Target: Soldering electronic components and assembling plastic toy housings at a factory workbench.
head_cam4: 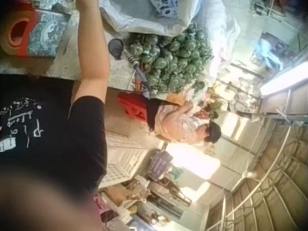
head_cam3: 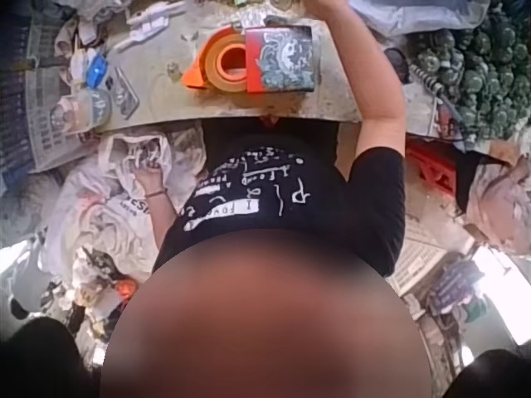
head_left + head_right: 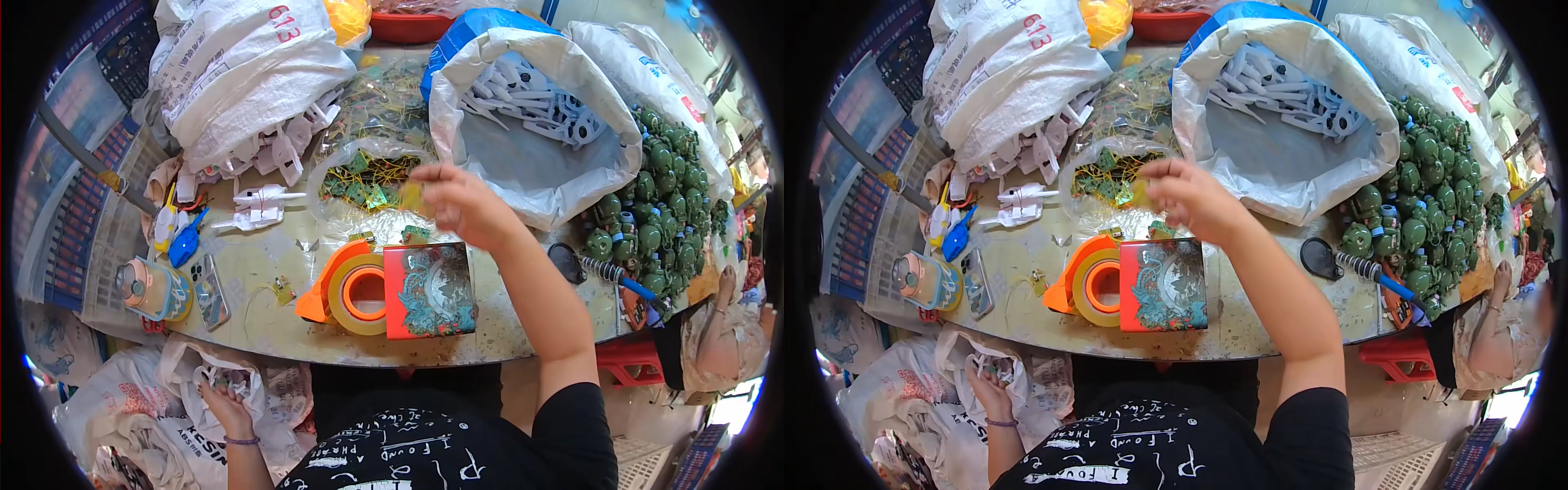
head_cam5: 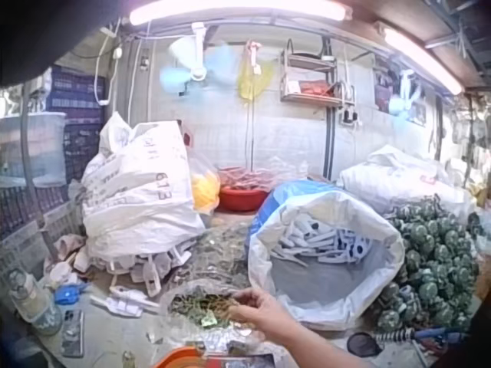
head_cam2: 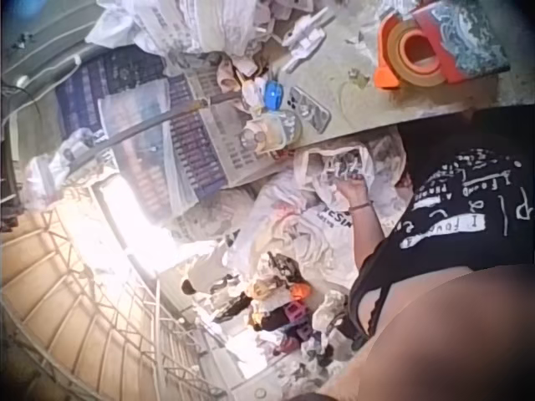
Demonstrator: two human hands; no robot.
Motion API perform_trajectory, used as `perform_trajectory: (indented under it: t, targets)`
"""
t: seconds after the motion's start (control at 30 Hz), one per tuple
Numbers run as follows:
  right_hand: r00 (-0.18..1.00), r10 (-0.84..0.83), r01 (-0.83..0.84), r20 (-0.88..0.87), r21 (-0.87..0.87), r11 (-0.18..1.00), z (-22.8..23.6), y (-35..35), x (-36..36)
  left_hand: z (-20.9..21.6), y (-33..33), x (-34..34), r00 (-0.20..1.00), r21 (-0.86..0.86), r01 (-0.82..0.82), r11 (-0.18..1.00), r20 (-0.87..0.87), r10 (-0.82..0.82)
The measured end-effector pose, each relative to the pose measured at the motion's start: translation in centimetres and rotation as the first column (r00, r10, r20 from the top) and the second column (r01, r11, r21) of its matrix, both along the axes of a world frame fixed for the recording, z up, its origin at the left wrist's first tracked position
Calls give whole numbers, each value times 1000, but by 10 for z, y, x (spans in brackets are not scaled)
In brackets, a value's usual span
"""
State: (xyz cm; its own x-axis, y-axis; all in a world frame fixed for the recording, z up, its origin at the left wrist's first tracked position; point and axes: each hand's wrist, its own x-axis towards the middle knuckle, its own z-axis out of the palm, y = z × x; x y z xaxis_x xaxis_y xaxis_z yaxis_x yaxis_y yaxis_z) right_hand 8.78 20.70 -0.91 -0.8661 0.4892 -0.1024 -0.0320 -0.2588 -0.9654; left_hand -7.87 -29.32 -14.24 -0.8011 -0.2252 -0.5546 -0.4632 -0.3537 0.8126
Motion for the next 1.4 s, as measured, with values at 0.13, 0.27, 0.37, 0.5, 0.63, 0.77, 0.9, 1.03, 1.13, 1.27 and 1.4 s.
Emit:
perform_trajectory:
  t: [0.13, 0.27, 0.37, 0.5, 0.63, 0.77, 0.9, 1.03, 1.13, 1.27, 1.4]
  targets:
    - [955, 253, -255, 154, -7, 967, 3, -43, 43, 20, 71, -21, 778, -228, 300, 926, -504, -376]
    - [957, 179, -229, 227, 219, 949, -1, -68, 61, 49, 183, -56, 373, -652, 473, 592, -460, -806]
    - [963, 144, -217, 228, 339, 915, -6, -77, 64, 61, 273, -92, 126, -834, 258, 488, -472, -873]
    - [978, 52, -130, 200, 397, 908, -10, -82, 63, 83, 358, -131, 211, -992, -66, 108, -119, -970]
    - [984, 17, -92, 175, 430, 898, -18, -85, 62, 91, 379, -135, 353, -952, -170, -255, 183, -918]
    - [984, -12, -65, 179, 420, 905, -12, -84, 61, 92, 363, -140, 290, -995, -89, -47, 20, -957]
    - [988, -41, -27, 151, 418, 908, -11, -83, 64, 135, 318, -123, 111, -980, 156, 125, -108, -988]
    - [991, 1, -53, 137, 374, 926, -16, -79, 63, 177, 260, -86, -156, -760, 620, 195, -363, -919]
    - [994, 8, -45, 105, 346, 937, -19, -80, 61, 178, 241, -73, -334, -735, 665, 134, -454, -826]
    - [988, 79, -122, 135, 341, 932, -19, -77, 61, 172, 248, -66, -732, -827, 484, -286, -203, -651]
    - [998, 13, -57, 68, 684, 727, -14, -79, 59, 153, 273, -63, -789, -779, 416, -470, -53, -612]
